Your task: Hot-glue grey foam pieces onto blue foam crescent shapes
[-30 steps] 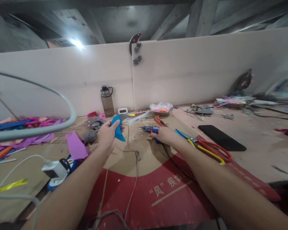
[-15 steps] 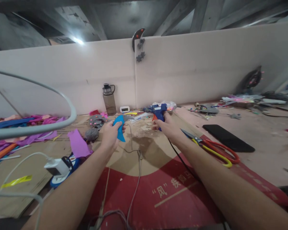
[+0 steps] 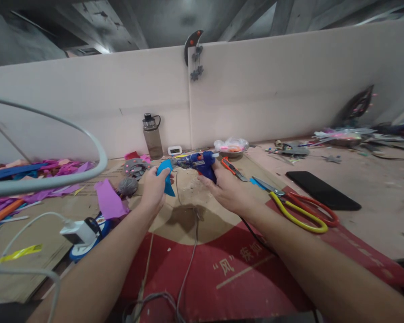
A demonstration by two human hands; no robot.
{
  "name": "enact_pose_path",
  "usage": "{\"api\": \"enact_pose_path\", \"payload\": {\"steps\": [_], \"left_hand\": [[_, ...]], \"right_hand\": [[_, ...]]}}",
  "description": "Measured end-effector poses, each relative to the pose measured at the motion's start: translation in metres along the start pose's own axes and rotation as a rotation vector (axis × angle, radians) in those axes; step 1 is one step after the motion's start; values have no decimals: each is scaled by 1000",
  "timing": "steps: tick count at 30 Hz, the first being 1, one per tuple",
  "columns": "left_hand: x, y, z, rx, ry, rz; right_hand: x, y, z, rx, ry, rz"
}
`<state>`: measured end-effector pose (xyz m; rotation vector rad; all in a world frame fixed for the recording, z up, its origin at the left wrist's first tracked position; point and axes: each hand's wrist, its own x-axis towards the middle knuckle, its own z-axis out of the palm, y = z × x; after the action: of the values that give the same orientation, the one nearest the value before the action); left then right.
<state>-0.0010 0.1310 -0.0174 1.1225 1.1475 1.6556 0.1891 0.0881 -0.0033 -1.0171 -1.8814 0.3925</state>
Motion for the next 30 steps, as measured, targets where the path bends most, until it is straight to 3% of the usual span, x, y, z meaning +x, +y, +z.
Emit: {"api": "enact_pose_path", "payload": {"steps": [8,30], "left_hand": [[-2,1,2,34,5,25],[-7,-3,2,157,-70,127]], "right_hand": [[-1,-1,2,-131,-63,-37],[-1,-2,1,-170,-26,-15]]}}
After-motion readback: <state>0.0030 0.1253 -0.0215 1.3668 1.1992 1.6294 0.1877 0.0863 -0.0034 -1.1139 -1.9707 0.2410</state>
